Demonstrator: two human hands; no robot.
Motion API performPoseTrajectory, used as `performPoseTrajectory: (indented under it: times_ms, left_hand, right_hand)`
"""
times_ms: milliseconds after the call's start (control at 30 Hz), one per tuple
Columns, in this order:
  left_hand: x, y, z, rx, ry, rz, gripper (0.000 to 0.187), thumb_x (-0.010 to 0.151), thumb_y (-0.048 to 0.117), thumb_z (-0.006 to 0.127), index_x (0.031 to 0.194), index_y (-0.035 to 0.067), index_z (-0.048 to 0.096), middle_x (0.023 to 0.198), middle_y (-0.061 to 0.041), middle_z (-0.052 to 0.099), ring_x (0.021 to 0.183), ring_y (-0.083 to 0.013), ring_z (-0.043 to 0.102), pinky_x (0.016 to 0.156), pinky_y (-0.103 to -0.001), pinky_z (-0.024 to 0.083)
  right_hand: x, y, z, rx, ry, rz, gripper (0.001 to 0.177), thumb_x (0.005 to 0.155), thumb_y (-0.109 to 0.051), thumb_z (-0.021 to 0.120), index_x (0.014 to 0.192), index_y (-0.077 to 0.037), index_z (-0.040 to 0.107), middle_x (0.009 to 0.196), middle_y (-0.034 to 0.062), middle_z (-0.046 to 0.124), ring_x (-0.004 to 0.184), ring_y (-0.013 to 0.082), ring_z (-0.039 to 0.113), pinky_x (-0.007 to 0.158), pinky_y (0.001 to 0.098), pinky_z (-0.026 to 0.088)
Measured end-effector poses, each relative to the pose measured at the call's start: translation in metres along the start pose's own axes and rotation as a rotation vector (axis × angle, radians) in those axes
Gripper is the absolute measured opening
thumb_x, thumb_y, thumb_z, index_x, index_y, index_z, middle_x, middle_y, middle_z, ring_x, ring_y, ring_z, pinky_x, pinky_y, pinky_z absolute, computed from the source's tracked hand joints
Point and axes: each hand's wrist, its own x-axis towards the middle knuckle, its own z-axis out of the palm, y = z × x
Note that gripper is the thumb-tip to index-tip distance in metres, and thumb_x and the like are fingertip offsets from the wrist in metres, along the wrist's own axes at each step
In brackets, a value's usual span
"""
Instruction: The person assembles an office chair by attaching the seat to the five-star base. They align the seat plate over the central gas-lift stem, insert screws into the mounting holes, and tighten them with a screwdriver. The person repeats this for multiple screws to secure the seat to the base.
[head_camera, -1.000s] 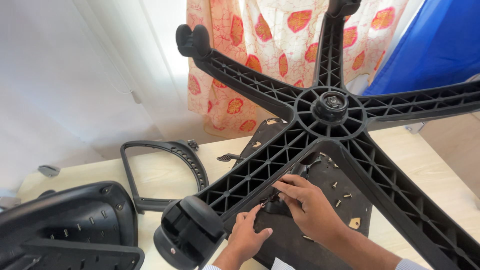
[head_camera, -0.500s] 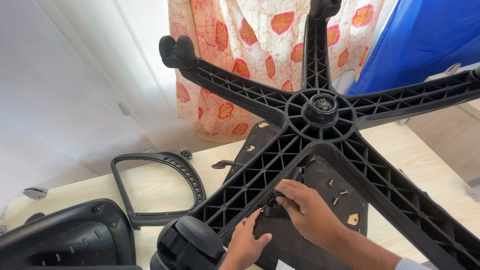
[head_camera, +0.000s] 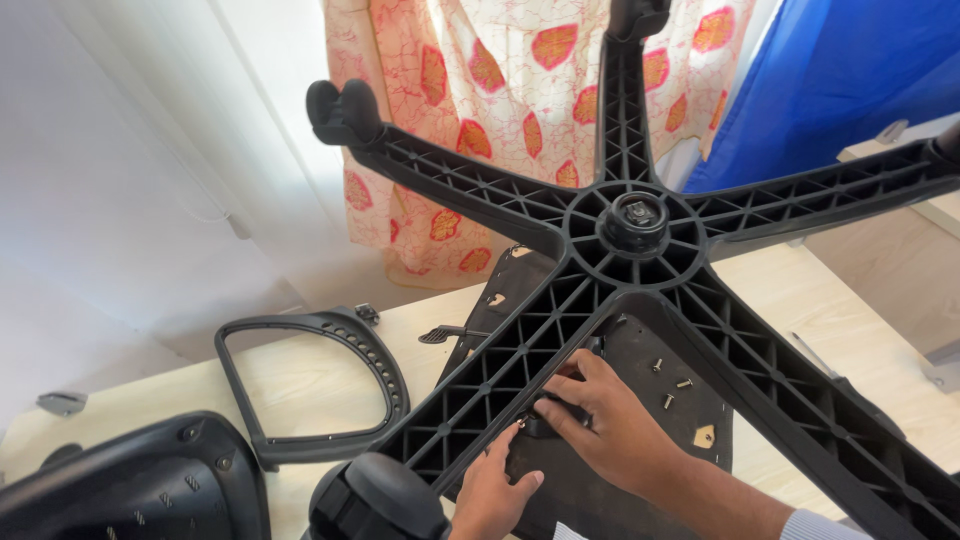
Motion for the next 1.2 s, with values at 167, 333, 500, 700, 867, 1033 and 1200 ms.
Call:
performPoseTrajectory:
  times_ms: [167, 333, 500, 700, 867, 1033, 1200]
  left_hand:
    - [0.011, 0.004, 0.006, 0.069, -0.039, -0.049, 0.088, 0.085, 0.034, 0.078, 0.159, 0.028, 0.03, 0.149, -0.01, 0.046, 0.116, -0.0204, 0.062, 0.1, -0.033, 0.054]
    - [0.013, 0.004, 0.008, 0.103, -0.083, -0.072, 0.09, 0.088, 0.036, 0.076, 0.161, 0.029, 0.025, 0.146, -0.012, 0.039, 0.113, -0.02, 0.062, 0.1, -0.032, 0.054]
    - [0.013, 0.003, 0.009, 0.094, -0.087, -0.062, 0.09, 0.088, 0.036, 0.075, 0.161, 0.029, 0.025, 0.143, -0.011, 0.038, 0.112, -0.0189, 0.062, 0.1, -0.03, 0.055]
    - [0.013, 0.001, 0.009, 0.099, -0.099, -0.048, 0.09, 0.088, 0.035, 0.076, 0.162, 0.027, 0.025, 0.14, -0.012, 0.039, 0.112, -0.0181, 0.06, 0.1, -0.03, 0.055]
    - [0.015, 0.004, 0.009, 0.1, -0.11, -0.108, 0.09, 0.088, 0.033, 0.076, 0.162, 0.027, 0.026, 0.141, -0.01, 0.041, 0.111, -0.0169, 0.061, 0.099, -0.03, 0.055]
    - [0.018, 0.003, 0.009, 0.1, -0.105, -0.109, 0.091, 0.087, 0.032, 0.077, 0.161, 0.028, 0.025, 0.141, -0.009, 0.041, 0.111, -0.0168, 0.062, 0.1, -0.03, 0.055]
    - [0.019, -0.001, 0.009, 0.075, -0.09, -0.082, 0.089, 0.086, 0.031, 0.078, 0.16, 0.028, 0.029, 0.142, -0.01, 0.044, 0.113, -0.0159, 0.062, 0.1, -0.03, 0.055]
  right_hand:
    - [0.001, 0.009, -0.006, 0.039, 0.036, -0.001, 0.021, 0.087, -0.016, 0.076, 0.105, -0.007, 0.079, 0.105, 0.0049, 0.066, 0.1, 0.0197, 0.067, 0.079, 0.0325, 0.058]
    - [-0.001, 0.02, -0.008, 0.129, 0.043, 0.042, 0.021, 0.091, -0.011, 0.067, 0.11, -0.005, 0.073, 0.115, 0.003, 0.07, 0.098, 0.0194, 0.073, 0.081, 0.0304, 0.06]
    - [-0.006, 0.026, -0.005, 0.06, 0.089, -0.072, 0.026, 0.09, -0.006, 0.07, 0.115, -0.005, 0.075, 0.124, 0.0089, 0.065, 0.107, 0.0234, 0.068, 0.084, 0.0314, 0.058]
    - [-0.007, 0.02, -0.006, 0.138, -0.003, 0.021, 0.025, 0.088, -0.009, 0.07, 0.111, -0.009, 0.081, 0.116, 0.005, 0.069, 0.096, 0.0183, 0.078, 0.086, 0.029, 0.058]
    - [-0.005, 0.016, -0.012, 0.166, 0.034, 0.04, 0.029, 0.09, -0.004, 0.065, 0.118, -0.002, 0.071, 0.123, 0.0046, 0.07, 0.099, 0.0202, 0.076, 0.085, 0.0299, 0.06]
    - [-0.006, 0.02, -0.012, 0.088, 0.068, -0.097, 0.026, 0.09, -0.006, 0.071, 0.115, -0.002, 0.075, 0.122, 0.0085, 0.067, 0.107, 0.0239, 0.07, 0.086, 0.0315, 0.058]
    - [-0.002, 0.016, -0.007, 0.103, 0.024, 0.012, 0.028, 0.086, -0.01, 0.075, 0.113, -0.011, 0.081, 0.11, 0.0039, 0.072, 0.095, 0.0174, 0.075, 0.082, 0.0277, 0.057]
